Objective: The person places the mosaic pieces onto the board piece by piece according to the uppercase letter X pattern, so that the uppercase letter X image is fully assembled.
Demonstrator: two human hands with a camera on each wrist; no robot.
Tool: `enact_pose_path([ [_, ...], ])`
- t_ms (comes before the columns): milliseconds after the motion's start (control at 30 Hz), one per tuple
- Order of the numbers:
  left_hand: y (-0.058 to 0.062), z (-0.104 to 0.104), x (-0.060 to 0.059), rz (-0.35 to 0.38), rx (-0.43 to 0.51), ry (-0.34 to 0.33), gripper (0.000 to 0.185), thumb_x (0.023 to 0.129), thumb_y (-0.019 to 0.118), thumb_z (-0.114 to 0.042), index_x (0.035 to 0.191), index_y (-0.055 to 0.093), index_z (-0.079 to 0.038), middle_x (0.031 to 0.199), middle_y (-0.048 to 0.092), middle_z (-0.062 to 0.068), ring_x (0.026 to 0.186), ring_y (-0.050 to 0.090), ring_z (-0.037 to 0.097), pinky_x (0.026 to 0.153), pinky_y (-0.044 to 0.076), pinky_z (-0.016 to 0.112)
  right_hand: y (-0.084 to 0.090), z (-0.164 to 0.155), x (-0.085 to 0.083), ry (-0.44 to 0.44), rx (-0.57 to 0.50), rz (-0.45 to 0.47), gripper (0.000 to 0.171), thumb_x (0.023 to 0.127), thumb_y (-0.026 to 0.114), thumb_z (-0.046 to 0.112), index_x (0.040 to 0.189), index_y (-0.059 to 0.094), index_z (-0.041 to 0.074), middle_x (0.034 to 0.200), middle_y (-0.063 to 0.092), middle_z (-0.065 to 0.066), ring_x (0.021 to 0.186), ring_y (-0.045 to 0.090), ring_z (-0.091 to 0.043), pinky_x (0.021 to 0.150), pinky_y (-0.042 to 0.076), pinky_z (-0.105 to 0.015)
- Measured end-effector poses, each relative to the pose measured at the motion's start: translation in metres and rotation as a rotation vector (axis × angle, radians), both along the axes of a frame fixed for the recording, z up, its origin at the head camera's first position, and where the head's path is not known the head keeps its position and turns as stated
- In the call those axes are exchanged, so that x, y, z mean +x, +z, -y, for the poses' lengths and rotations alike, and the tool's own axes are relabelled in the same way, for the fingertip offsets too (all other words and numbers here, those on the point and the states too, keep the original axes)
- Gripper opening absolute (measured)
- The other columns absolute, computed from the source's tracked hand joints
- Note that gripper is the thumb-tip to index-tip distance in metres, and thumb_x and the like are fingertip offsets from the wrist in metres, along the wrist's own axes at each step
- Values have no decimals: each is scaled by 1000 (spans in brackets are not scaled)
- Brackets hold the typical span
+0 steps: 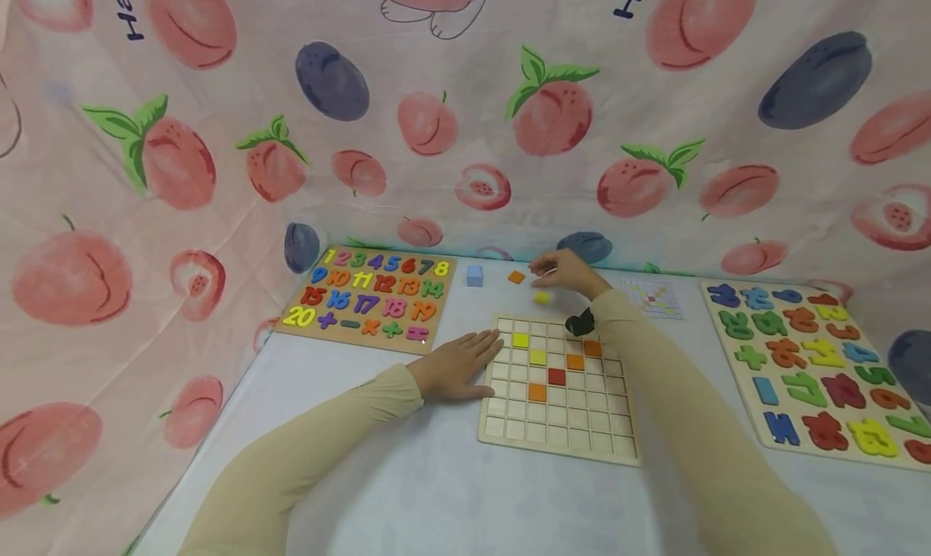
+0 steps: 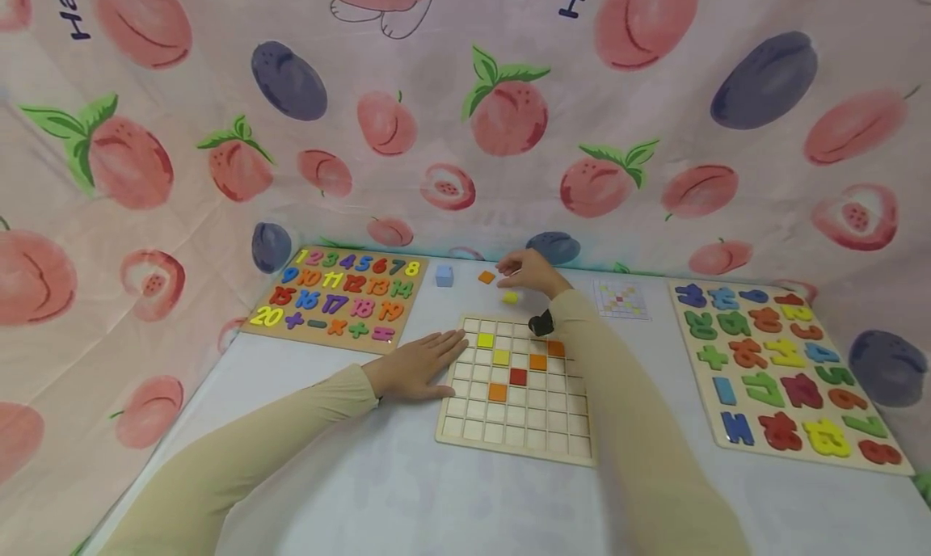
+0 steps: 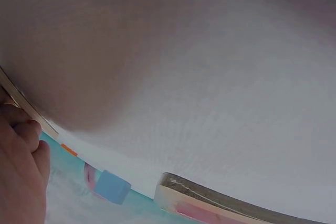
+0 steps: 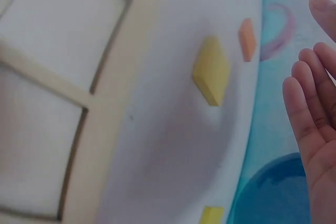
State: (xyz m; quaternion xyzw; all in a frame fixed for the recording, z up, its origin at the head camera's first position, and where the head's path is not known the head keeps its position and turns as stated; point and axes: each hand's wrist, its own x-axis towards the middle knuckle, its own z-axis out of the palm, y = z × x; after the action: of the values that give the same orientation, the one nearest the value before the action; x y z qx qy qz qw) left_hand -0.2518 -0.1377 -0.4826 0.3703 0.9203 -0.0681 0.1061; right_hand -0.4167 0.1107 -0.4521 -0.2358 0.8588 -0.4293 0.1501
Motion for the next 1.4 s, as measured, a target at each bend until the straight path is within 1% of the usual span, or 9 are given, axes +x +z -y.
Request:
enact_pose_path([
  [133, -1, 0, -1, -4, 2, -3, 85, 92, 32, -65, 152, 7, -10, 160, 6, 6, 148, 7, 19, 120, 13, 32, -6, 7, -4, -11, 3, 10, 44, 83, 70, 8, 122, 57, -6, 122, 59, -25, 110, 57, -36, 96, 48, -47],
  [267, -1, 1, -1, 1, -1, -2, 85, 92, 32, -65, 152, 7, -11, 160, 5, 6, 148, 6, 19, 120, 13, 33, -10, 13, -5, -9, 26, -10, 46, 83, 70, 10, 124, 57, -5, 123, 58, -25, 113, 55, -36, 98, 46, -48],
  [467, 0, 1, 0, 17, -4, 1, 85, 92, 32, -65, 152, 6, -11, 160, 4, 6, 148, 5, 19, 120, 12, 32, -16, 20, -7, -12, 40, -32, 48, 84, 69, 9, 126, 54, -8, 125, 55, -27, 116, 53, -39, 101, 44, -50],
  [700, -2, 2, 0, 12, -7, -2, 85, 92, 33, -65, 152, 6, -11, 160, 4, 6, 148, 6, 19, 120, 12, 32, -23, 28, -13, -7, 58, -29, 53, 82, 71, 10, 128, 51, -9, 128, 54, -27, 119, 51, -39, 103, 42, -49],
  [833, -2, 2, -1, 14, 2, -4, 85, 92, 33, -64, 152, 6, -11, 160, 4, 7, 148, 6, 20, 120, 12, 33, -27, 31, -14, 0, 102, -28, 53, 83, 70, 11, 129, 51, -8, 129, 54, -26, 121, 50, -39, 104, 41, -49],
  [933, -3, 2, -1, 12, 7, -5, 85, 92, 33, -65, 152, 7, -11, 160, 4, 7, 148, 6, 20, 120, 12, 33, -28, 32, -15, 8, 138, -38, 50, 84, 70, 13, 127, 54, -5, 128, 56, -24, 122, 50, -38, 104, 41, -48],
  [1100, -3, 1, -2, 19, -10, 5, 85, 92, 32, -65, 152, 4, -12, 160, 2, 5, 148, 4, 19, 120, 11, 32, -29, 32, -15, 53, 158, -72, 40, 83, 70, 11, 119, 61, -3, 121, 62, -21, 114, 56, -36, 100, 45, -47],
  [1233, -2, 0, -2, 14, -21, 5, 85, 92, 32, -66, 152, 5, -12, 160, 2, 5, 148, 4, 19, 121, 11, 32, -30, 33, -15, 82, 147, -72, 32, 81, 72, 8, 111, 66, -1, 113, 66, -19, 103, 61, -31, 93, 50, -43],
  [1400, -3, 0, -2, 2, -33, 0, 85, 92, 31, -65, 152, 5, -11, 160, 3, 6, 148, 5, 18, 121, 11, 31, -30, 33, -13, 106, 136, -57, 27, 79, 73, 4, 105, 69, -2, 105, 69, -19, 93, 63, -27, 84, 54, -38],
])
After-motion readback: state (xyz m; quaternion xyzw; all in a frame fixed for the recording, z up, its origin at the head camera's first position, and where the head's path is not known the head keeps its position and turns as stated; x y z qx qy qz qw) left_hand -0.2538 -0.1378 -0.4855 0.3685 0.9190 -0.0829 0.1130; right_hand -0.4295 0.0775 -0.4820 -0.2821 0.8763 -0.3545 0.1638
